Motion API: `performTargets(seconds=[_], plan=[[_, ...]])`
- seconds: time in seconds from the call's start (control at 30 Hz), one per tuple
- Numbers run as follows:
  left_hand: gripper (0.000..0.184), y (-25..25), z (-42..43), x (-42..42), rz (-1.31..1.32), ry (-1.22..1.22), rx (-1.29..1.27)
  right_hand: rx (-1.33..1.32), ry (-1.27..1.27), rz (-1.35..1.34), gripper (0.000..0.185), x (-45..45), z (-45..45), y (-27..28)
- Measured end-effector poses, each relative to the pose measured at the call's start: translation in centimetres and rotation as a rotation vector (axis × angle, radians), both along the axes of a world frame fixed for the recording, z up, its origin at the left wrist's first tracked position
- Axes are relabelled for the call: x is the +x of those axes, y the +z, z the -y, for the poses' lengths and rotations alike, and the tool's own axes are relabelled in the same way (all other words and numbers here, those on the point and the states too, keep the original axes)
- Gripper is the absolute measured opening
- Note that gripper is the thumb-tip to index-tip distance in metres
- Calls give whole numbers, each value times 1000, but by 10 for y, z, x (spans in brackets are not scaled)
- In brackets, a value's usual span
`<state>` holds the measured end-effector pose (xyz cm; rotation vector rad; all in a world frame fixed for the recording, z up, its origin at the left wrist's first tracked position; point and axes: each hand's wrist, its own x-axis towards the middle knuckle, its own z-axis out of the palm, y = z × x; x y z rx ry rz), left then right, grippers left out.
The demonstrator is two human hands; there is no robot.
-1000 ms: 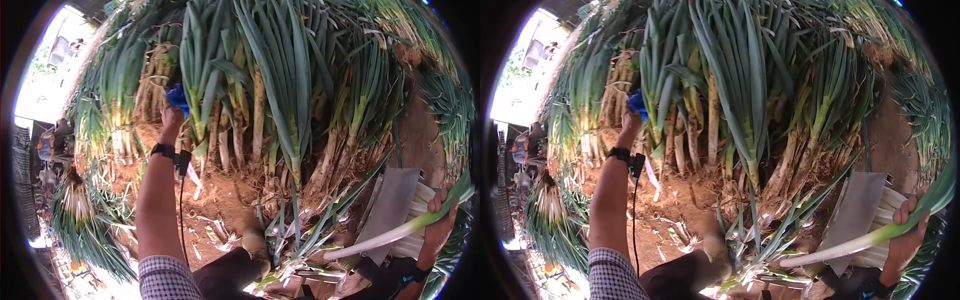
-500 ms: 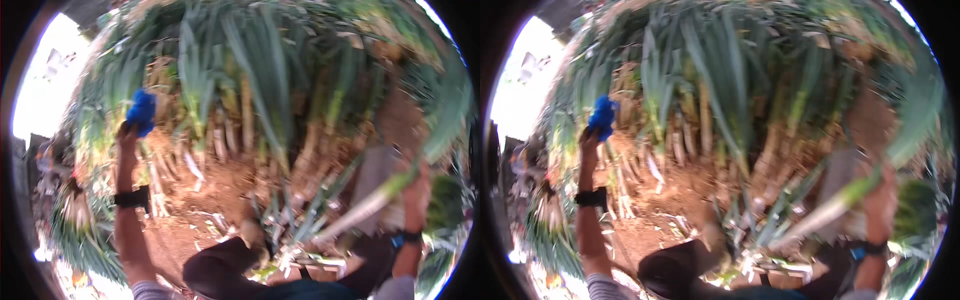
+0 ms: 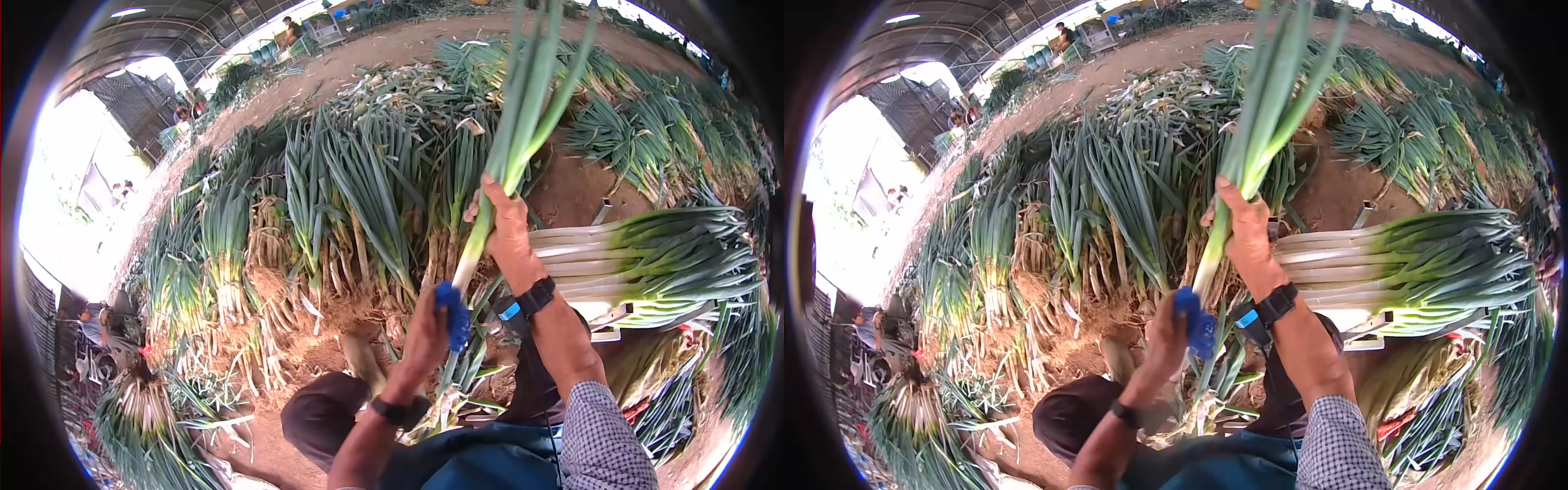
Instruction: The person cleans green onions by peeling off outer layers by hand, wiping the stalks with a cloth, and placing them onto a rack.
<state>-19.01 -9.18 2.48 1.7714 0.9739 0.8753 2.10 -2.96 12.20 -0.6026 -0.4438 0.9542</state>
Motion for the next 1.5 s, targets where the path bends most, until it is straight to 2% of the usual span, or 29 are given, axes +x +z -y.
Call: performTargets(seconds=[0.03, 0.07, 0.17, 0.2, 0.23, 0.3, 0.33, 0.37, 0.4, 0.43, 0.5, 0.57, 0.6, 0.63, 0.7, 0.77, 0.83, 0.9, 0.97, 1.03, 1.13, 1.23, 1.27, 1.37, 1.47, 1.5], plan=[[31, 7, 11, 20, 11, 45, 274, -6, -2, 6, 30, -3, 1, 1], [33, 9, 13, 32, -79, 84, 347, 13, -25, 11, 31, -6, 2, 3], [36, 12, -13, 63, -116, 160, 597, -20, -103, 68, 33, -2, 3, 8], [34, 20, -27, 70, -87, 128, 628, -9, -135, 32, 32, -2, 3, 10], [26, 30, -41, 81, -57, 162, 788, -19, -163, 18, 28, -2, 5, 13], [21, 64, -58, 99, -86, 158, 750, 13, -122, -53, 26, -2, -8, -7], [20, 67, -56, 101, -104, 147, 703, -39, -120, -19, 27, 4, 0, 1], [19, 68, -53, 101, -122, 149, 655, -74, -82, -133, 26, 13, -7, -1], [18, 69, -54, 99, -136, 160, 621, -11, -79, -152, 26, 19, -9, -1], [17, 60, -50, 93, -84, 126, 383, 60, -75, -171, 27, 26, -11, -1], [15, 14, -25, 64, 34, 54, -80, 66, -121, -43, 24, 31, -11, 5], [14, -77, -7, 13, -307, 84, 210, 83, -117, 56, 24, 41, -5, 19], [15, -106, 2, -14, -382, 154, 186, 105, -113, 79, 24, 47, -7, 17], [15, -112, 5, -34, -328, 289, 109, 120, -112, 101, 24, 53, -8, 15], [17, -99, -7, -60, -146, 512, 80, 98, -81, 84, 24, 54, -6, 9], [20, -62, -31, -67, -3, 565, 153, 65, -73, 49, 24, 52, -11, 0], [26, -12, -52, -67, 57, 506, 163, 91, -52, 5, 20, 49, -14, -7], [30, 14, -67, -48, 222, 320, 171, 53, -54, -8, 22, 41, -17, -9], [34, 56, -55, -8, 228, 121, -215, 27, -11, -93, 23, 24, -15, -8], [39, 60, -47, 34, -132, 9, 173, 9, 10, -161, 26, 6, -18, -5], [39, 55, -57, 49, -205, -111, 369, 20, 33, -110, 26, 5, -15, 0], [37, 55, -39, 47, -135, -150, 120, 60, 58, -78, 24, 22, -13, 0], [37, 38, -35, 46, -89, -142, 138, 30, 52, -53, 23, 26, -12, 0], [37, 32, -1, 30, -26, -151, -101, 3, 49, -23, 23, 35, -11, 1], [39, -14, 30, -2, -45, -153, -127, -27, 44, -14, 24, 39, -8, 5], [40, -6, 38, -12, -99, -201, -242, -22, 47, -24, 24, 43, -8, 4]])
